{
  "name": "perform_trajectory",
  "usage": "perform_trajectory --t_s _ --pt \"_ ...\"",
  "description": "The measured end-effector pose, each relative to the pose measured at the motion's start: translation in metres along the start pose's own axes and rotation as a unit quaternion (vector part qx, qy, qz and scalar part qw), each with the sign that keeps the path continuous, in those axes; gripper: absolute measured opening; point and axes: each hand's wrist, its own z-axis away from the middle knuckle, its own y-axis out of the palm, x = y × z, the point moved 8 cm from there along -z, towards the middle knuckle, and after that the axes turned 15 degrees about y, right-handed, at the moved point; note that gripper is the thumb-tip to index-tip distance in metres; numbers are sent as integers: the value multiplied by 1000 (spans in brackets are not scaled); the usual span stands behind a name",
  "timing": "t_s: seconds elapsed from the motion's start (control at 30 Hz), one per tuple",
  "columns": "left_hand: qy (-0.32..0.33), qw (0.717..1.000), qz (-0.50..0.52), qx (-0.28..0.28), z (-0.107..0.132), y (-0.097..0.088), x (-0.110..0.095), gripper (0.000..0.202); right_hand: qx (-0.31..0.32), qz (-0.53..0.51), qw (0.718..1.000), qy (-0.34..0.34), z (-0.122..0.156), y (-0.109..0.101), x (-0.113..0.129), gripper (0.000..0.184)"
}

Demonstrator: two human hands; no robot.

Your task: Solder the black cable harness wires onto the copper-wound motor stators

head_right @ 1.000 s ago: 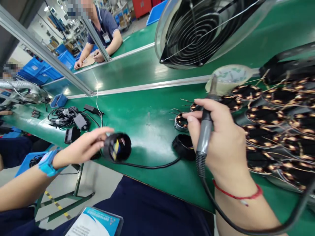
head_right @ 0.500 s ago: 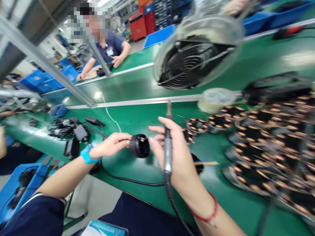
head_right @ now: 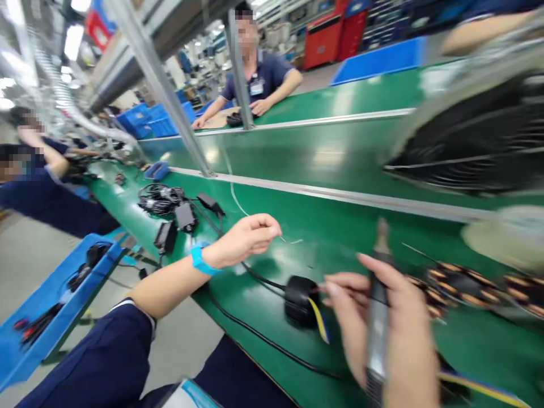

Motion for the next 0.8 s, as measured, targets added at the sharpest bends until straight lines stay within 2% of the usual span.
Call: perform_trajectory --t_s 0.1,0.2,0.37,0.5,0.57,0.7,0.73,0.8 --pt "-8 994 94 50 -9 34 5 26 -4 -48 998 47 6 -13 4 49" --pt "-1 991 89 98 -12 57 3 31 -19 -79 995 50 7 -16 8 48" --pt "-25 994 17 103 -9 62 8 34 -18 -92 995 26 8 -16 10 49" --pt "-31 992 -38 114 -8 62 13 27 -6 -77 997 10 10 -14 10 47" --pt "-16 981 -109 157 -10 65 12 21 1 -68 998 5 12 -13 11 44" --pt "57 925 -267 265 -17 79 2 19 -7 -32 999 -22 15 -17 17 40" --pt "57 918 -269 285 -18 83 3 21 -19 -22 999 -29 15 -20 19 39" --pt "20 923 -217 316 -17 92 7 27 -47 -6 998 -40 15 -27 22 38"
